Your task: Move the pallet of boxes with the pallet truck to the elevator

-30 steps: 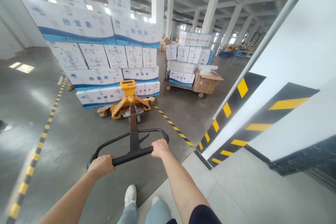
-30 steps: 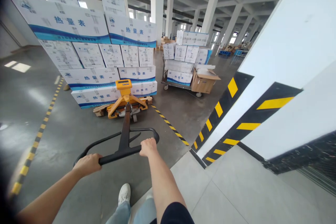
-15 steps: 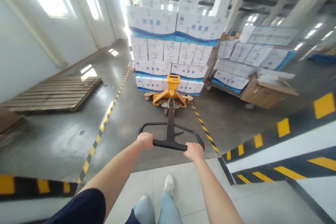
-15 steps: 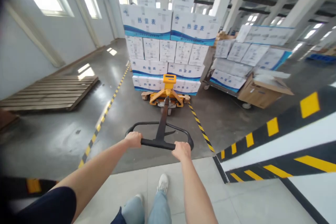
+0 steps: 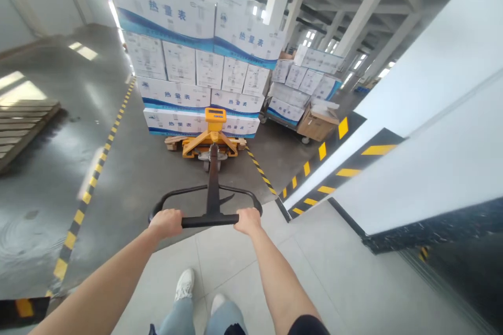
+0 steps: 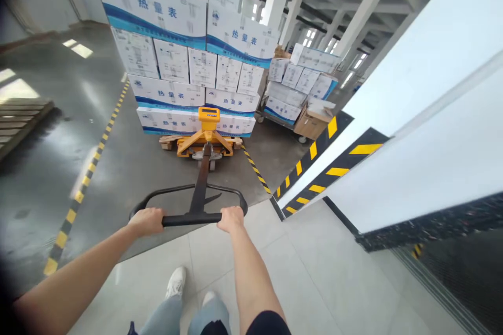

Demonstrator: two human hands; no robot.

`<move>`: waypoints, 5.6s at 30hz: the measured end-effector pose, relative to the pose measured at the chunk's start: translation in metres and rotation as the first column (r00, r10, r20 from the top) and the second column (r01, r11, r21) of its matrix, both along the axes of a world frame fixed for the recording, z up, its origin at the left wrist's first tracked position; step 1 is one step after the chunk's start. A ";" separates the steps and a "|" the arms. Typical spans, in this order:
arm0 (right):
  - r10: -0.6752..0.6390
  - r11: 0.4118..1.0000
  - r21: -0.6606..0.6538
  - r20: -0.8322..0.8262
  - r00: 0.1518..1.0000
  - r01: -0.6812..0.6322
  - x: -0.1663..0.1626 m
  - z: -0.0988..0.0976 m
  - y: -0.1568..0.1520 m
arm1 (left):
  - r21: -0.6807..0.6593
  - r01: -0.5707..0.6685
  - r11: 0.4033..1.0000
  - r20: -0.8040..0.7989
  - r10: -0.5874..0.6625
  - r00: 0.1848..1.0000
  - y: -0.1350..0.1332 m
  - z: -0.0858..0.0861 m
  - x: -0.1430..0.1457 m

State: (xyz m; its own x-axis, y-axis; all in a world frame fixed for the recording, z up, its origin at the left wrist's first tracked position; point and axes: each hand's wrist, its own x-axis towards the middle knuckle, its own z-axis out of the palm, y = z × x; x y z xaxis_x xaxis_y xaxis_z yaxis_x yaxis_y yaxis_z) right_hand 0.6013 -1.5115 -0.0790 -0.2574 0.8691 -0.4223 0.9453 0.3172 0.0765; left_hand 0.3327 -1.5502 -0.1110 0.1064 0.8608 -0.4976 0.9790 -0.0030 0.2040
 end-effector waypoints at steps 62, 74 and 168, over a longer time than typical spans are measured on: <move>-0.018 0.999 0.033 -0.118 0.993 0.022 0.078 0.011 -0.295 | 0.049 0.002 0.999 -0.011 -0.001 1.000 -0.287 0.009 0.066; -0.060 0.998 0.021 -0.081 0.995 0.061 0.080 0.018 -0.335 | 0.056 0.031 0.998 0.030 -0.032 0.999 -0.317 0.006 0.069; -0.096 0.991 0.082 -0.093 0.991 0.104 0.081 0.042 -0.544 | 0.091 0.091 0.992 -0.072 -0.084 0.994 -0.511 0.036 0.076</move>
